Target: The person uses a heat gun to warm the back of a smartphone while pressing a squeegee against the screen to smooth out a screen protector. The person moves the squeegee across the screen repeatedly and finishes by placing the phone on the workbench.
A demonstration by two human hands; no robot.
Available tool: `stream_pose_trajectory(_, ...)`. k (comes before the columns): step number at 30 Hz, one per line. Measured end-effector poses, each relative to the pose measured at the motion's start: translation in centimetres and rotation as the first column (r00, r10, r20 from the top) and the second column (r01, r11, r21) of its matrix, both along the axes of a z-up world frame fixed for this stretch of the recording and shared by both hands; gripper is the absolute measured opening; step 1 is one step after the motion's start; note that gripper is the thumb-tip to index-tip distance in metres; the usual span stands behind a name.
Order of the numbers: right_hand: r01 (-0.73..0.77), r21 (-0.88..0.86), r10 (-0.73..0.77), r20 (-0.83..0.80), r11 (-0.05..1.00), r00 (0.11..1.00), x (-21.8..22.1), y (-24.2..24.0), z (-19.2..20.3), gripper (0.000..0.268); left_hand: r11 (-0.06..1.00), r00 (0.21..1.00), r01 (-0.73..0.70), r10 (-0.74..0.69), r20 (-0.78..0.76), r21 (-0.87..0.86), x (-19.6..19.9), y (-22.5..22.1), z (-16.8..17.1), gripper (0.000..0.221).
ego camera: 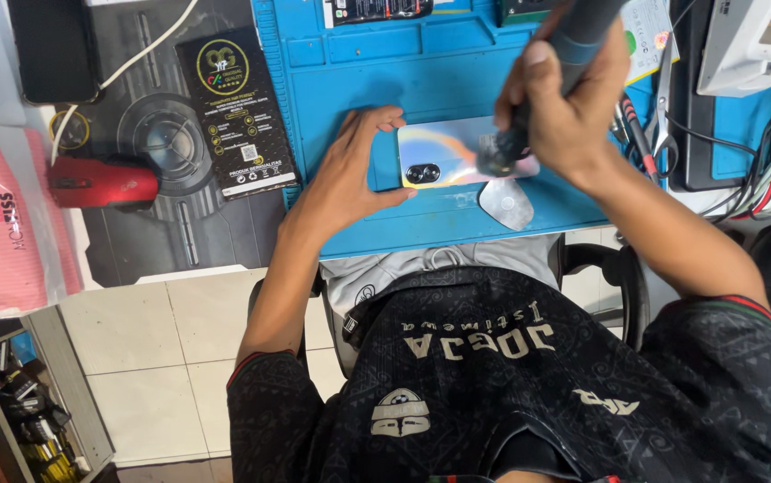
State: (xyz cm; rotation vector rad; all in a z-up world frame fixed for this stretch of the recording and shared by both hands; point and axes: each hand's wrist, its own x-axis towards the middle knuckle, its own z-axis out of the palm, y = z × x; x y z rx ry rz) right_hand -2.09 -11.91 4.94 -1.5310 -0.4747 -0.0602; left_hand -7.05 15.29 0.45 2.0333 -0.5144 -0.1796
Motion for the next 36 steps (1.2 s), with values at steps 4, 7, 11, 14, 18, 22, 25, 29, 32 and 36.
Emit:
stream_pose_trajectory(4,-0.029,0.117,0.033,-0.037,0.993,0.999,0.0,4.3,-0.1,0.025,1.000,1.000,-0.001,0.001,0.015,0.002,0.1,0.0,0.0,0.092)
stream_pose_trajectory(7,-0.040,0.170,0.047,-0.037,0.985,0.998,0.1,7.4,-0.2,0.023,1.000,1.000,-0.004,0.004,0.013,-0.014,0.0,0.1,0.2,0.090)
stream_pose_trajectory(11,-0.019,0.165,0.017,0.017,0.986,1.000,1.3,9.3,-0.3,0.020,1.000,0.999,-0.003,0.004,0.037,-0.013,0.0,0.1,0.1,0.089)
stream_pose_trajectory(14,0.007,0.153,-0.020,0.086,0.988,0.996,3.1,9.8,-0.1,0.018,1.000,0.999,0.005,-0.005,0.050,-0.005,0.0,0.2,0.1,0.088)
stream_pose_trajectory(18,-0.006,0.135,-0.015,0.153,0.991,0.988,4.2,9.7,0.5,0.017,1.000,1.000,0.009,-0.009,0.024,-0.022,0.0,0.1,0.1,0.087)
stream_pose_trajectory(22,-0.047,0.184,0.042,0.033,0.982,0.999,2.0,9.2,0.5,0.019,1.000,1.000,0.004,-0.004,0.019,0.002,0.0,0.1,0.2,0.088)
stream_pose_trajectory(25,-0.013,0.195,0.003,0.056,0.981,0.998,2.3,8.9,0.4,0.024,1.000,1.000,0.005,-0.005,0.029,0.005,0.2,0.0,0.1,0.087)
stream_pose_trajectory(29,-0.036,0.141,0.001,0.237,0.989,0.972,4.9,8.2,-0.1,0.030,1.000,1.000,0.004,-0.004,0.017,0.011,0.1,0.0,0.1,0.088)
stream_pose_trajectory(32,0.012,0.058,-0.024,0.215,0.998,0.976,5.3,6.7,-0.7,0.037,1.000,1.000,0.010,-0.010,0.009,0.005,0.0,0.0,0.2,0.091)
stream_pose_trajectory(36,0.010,-0.002,-0.010,0.168,1.000,0.986,4.9,2.8,-1.1,0.032,1.000,1.000,0.010,-0.010,0.007,0.016,0.0,0.0,0.1,0.091)
